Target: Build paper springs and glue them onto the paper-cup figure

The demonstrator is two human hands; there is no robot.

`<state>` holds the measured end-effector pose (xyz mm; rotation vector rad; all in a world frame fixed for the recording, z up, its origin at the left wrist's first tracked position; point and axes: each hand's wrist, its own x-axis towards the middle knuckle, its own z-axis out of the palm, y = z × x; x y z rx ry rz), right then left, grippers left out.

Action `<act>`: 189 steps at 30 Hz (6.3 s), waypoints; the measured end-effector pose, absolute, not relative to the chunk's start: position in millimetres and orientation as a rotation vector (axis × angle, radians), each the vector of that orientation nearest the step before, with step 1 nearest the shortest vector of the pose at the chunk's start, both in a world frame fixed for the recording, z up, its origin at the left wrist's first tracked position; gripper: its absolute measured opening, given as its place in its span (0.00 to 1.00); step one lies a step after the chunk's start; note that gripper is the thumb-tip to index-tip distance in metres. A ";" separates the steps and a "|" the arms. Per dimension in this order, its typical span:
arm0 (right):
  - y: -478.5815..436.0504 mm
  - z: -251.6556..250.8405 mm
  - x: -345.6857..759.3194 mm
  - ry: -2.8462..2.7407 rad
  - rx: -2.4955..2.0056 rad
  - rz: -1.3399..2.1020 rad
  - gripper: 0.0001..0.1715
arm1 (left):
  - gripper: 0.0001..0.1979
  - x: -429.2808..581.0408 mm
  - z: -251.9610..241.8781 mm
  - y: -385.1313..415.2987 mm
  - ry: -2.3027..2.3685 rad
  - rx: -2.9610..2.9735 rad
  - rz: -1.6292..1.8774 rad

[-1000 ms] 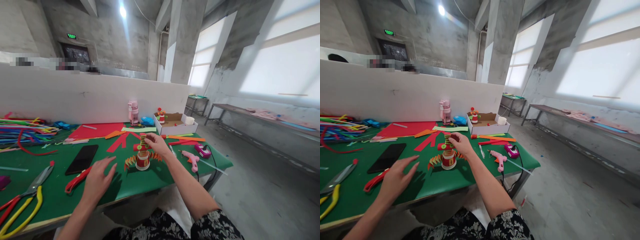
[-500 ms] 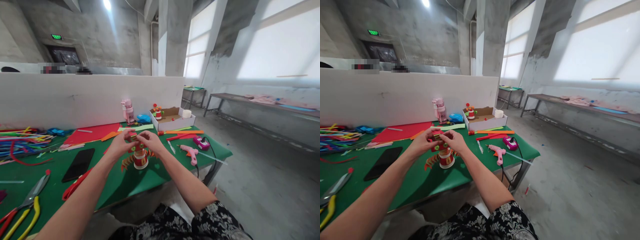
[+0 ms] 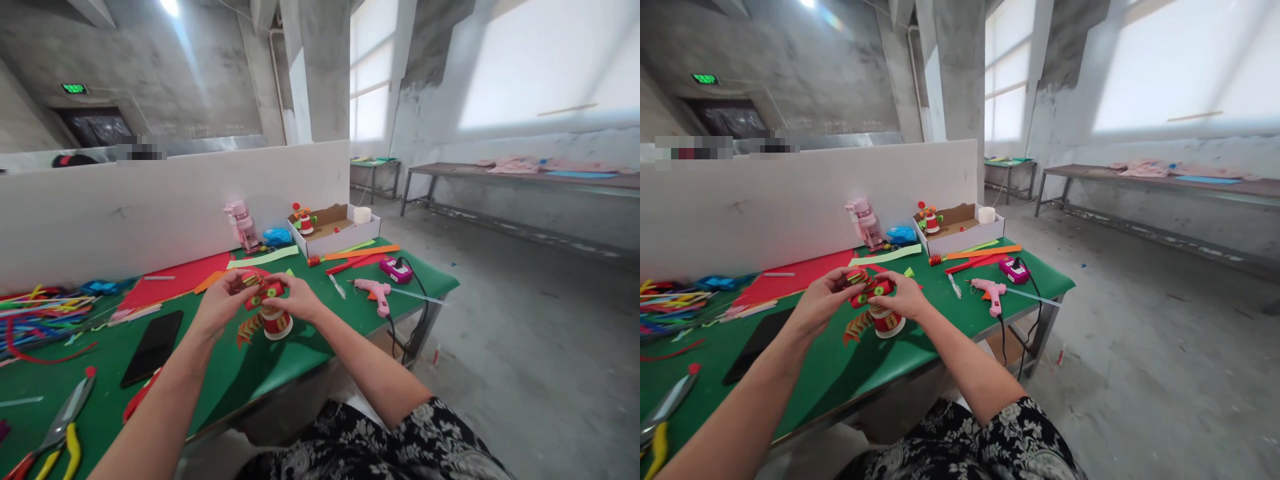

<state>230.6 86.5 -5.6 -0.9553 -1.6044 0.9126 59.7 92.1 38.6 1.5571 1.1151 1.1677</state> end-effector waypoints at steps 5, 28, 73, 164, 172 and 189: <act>85.5 -3.4 229.6 -1.650 -1.048 0.814 0.22 | 0.28 56.1 39.9 93.4 1.131 1.630 1.169; 86.3 0.9 226.8 -1.637 -1.033 0.815 0.14 | 0.25 53.9 38.4 90.3 1.147 1.740 1.125; 87.6 13.8 207.8 -1.500 -0.970 0.896 0.08 | 0.25 44.7 52.3 91.1 1.202 1.760 1.188; 88.4 10.3 224.1 -1.487 -0.860 0.924 0.13 | 0.25 55.1 58.8 104.1 1.070 1.683 1.283; 83.4 7.5 224.6 -1.560 -0.886 0.721 0.06 | 0.22 50.3 50.9 97.2 1.023 1.746 1.264; 83.6 1.2 223.9 -1.647 -0.924 0.460 0.09 | 0.21 57.4 47.7 96.7 1.014 1.739 1.291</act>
